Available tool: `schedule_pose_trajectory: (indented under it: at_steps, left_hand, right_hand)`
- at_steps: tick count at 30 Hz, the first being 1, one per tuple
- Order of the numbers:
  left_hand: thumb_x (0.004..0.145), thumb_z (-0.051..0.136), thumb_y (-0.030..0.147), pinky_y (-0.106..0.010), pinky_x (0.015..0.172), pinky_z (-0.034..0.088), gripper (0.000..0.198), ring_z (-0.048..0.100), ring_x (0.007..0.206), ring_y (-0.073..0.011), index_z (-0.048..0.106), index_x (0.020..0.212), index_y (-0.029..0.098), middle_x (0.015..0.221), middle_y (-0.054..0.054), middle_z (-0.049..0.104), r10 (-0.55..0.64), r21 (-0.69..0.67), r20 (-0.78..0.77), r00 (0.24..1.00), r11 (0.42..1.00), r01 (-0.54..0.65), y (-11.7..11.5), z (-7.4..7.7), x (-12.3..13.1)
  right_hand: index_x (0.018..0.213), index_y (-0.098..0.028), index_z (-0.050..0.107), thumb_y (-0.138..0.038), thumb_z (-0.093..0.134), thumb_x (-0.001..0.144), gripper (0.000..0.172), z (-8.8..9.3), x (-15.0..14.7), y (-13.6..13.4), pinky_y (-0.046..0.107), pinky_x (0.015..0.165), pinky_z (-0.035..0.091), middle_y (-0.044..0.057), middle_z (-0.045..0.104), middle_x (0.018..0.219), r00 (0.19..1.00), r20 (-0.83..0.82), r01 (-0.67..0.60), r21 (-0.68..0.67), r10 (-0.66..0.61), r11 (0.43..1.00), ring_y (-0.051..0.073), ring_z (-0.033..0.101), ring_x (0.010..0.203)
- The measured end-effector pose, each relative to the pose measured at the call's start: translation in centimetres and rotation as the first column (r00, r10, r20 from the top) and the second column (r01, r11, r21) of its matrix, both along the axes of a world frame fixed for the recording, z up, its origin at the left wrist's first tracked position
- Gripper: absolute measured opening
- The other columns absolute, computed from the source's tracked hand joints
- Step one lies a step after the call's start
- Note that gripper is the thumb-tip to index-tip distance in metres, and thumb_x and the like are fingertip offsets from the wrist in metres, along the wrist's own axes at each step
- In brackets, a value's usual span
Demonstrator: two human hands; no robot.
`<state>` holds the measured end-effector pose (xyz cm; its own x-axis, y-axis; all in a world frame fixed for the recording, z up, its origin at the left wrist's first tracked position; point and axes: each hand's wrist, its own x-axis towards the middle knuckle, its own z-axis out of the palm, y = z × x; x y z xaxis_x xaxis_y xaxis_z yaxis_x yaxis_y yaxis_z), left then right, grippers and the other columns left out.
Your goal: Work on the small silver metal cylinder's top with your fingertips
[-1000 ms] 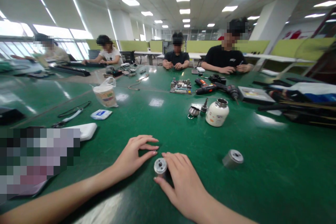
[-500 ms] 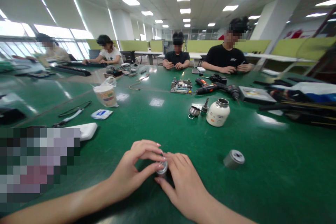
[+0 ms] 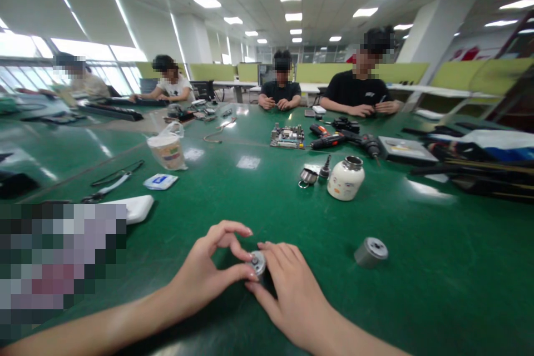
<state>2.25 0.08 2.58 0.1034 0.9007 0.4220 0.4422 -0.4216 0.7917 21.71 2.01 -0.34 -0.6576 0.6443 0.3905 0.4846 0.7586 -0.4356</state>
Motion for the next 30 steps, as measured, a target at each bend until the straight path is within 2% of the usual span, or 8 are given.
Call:
schedule_pose_trajectory:
  at_steps: [4, 7, 12, 15, 17, 20, 25, 30]
  left_hand:
    - [0.069, 0.086, 0.016, -0.043, 0.099, 0.039, 0.053, 0.062, 0.11, -0.0271, 0.06, 0.115, 0.024, 0.103, -0.002, 0.075, -0.045, -0.006, -0.02, 0.999, 0.999, 0.045, -0.1, 0.0, -0.1]
    - [0.081, 0.075, 0.017, -0.04, 0.099, 0.04, 0.03, 0.06, 0.115, -0.0259, 0.068, 0.109, 0.026, 0.115, -0.003, 0.072, -0.081, -0.023, -0.069, 0.994, 0.997, 0.08, -0.4, 0.3, 0.1]
    - [0.087, 0.069, 0.021, -0.036, 0.094, 0.044, 0.012, 0.066, 0.103, -0.0226, 0.071, 0.098, 0.025, 0.105, -0.003, 0.074, -0.015, 0.023, -0.007, 1.0, 1.0, 0.015, -0.3, 0.2, 0.1]
    - [0.088, 0.07, 0.023, -0.039, 0.096, 0.042, 0.016, 0.068, 0.103, -0.0236, 0.066, 0.103, 0.024, 0.1, -0.002, 0.077, 0.114, 0.035, 0.008, 0.993, 0.993, -0.114, 0.8, -0.5, -0.5]
    - [0.085, 0.073, 0.024, -0.043, 0.1, 0.038, 0.026, 0.068, 0.105, -0.0255, 0.06, 0.109, 0.025, 0.096, -0.001, 0.079, 0.155, -0.012, -0.049, 0.987, 0.988, -0.155, 1.8, -1.2, -1.2]
    - [0.083, 0.075, 0.021, -0.046, 0.101, 0.038, 0.032, 0.069, 0.105, -0.0266, 0.058, 0.109, 0.025, 0.092, 0.001, 0.08, 0.105, -0.11, -0.126, 0.986, 0.987, -0.119, 3.1, -2.3, -2.1]
    - [0.079, 0.079, 0.018, -0.051, 0.105, 0.032, 0.05, 0.068, 0.11, -0.0283, 0.055, 0.122, 0.026, 0.099, 0.0, 0.079, 0.097, -0.119, -0.13, 0.987, 0.987, -0.112, 3.6, -3.0, -2.5]
    - [0.085, 0.073, 0.019, -0.046, 0.102, 0.039, 0.032, 0.067, 0.111, -0.0259, 0.059, 0.114, 0.024, 0.096, -0.002, 0.079, 0.131, -0.089, -0.063, 0.989, 0.987, -0.136, 3.1, -2.3, -1.9]
  right_hand:
    - [0.115, -0.017, 0.056, -0.022, 0.064, 0.089, 0.028, 0.0, 0.0, -0.1, 0.05, 0.092, 0.05, 0.013, 0.066, 0.114, 1.0, 0.015, 0.014, -0.011, -0.014, 1.0, 0.029, 0.06, 0.107]
    - [0.119, -0.016, 0.055, -0.021, 0.063, 0.089, 0.032, 0.0, 0.0, 0.0, 0.05, 0.091, 0.05, 0.014, 0.066, 0.116, 1.0, 0.019, 0.01, 0.008, -0.011, 1.0, 0.029, 0.06, 0.107]
    - [0.119, -0.017, 0.055, -0.024, 0.065, 0.089, 0.032, 0.0, 0.0, 0.1, 0.049, 0.094, 0.05, 0.013, 0.066, 0.118, 1.0, 0.025, 0.013, -0.004, -0.013, 1.0, 0.029, 0.06, 0.109]
    - [0.121, -0.017, 0.055, -0.027, 0.065, 0.089, 0.035, -0.1, 0.0, 0.1, 0.05, 0.096, 0.049, 0.013, 0.065, 0.12, 0.999, 0.04, 0.026, 0.005, -0.026, 1.0, 0.029, 0.06, 0.111]
    - [0.123, -0.016, 0.054, -0.029, 0.065, 0.09, 0.037, -0.1, 0.0, 0.0, 0.05, 0.096, 0.049, 0.014, 0.065, 0.121, 0.998, 0.046, 0.032, 0.013, -0.032, 0.999, 0.03, 0.06, 0.111]
    - [0.124, -0.015, 0.053, -0.029, 0.064, 0.09, 0.038, -0.2, 0.1, 0.0, 0.05, 0.096, 0.049, 0.014, 0.065, 0.122, 0.998, 0.048, 0.032, 0.02, -0.033, 0.999, 0.03, 0.06, 0.111]
    - [0.124, -0.015, 0.053, -0.029, 0.063, 0.091, 0.037, 0.0, 0.1, 0.0, 0.051, 0.096, 0.049, 0.015, 0.065, 0.122, 0.998, 0.056, 0.028, 0.013, -0.029, 1.0, 0.03, 0.06, 0.111]
    - [0.123, -0.014, 0.053, -0.029, 0.063, 0.091, 0.037, 0.0, 0.0, -0.1, 0.05, 0.095, 0.05, 0.016, 0.065, 0.122, 0.998, 0.049, 0.027, 0.007, -0.027, 1.0, 0.03, 0.06, 0.111]
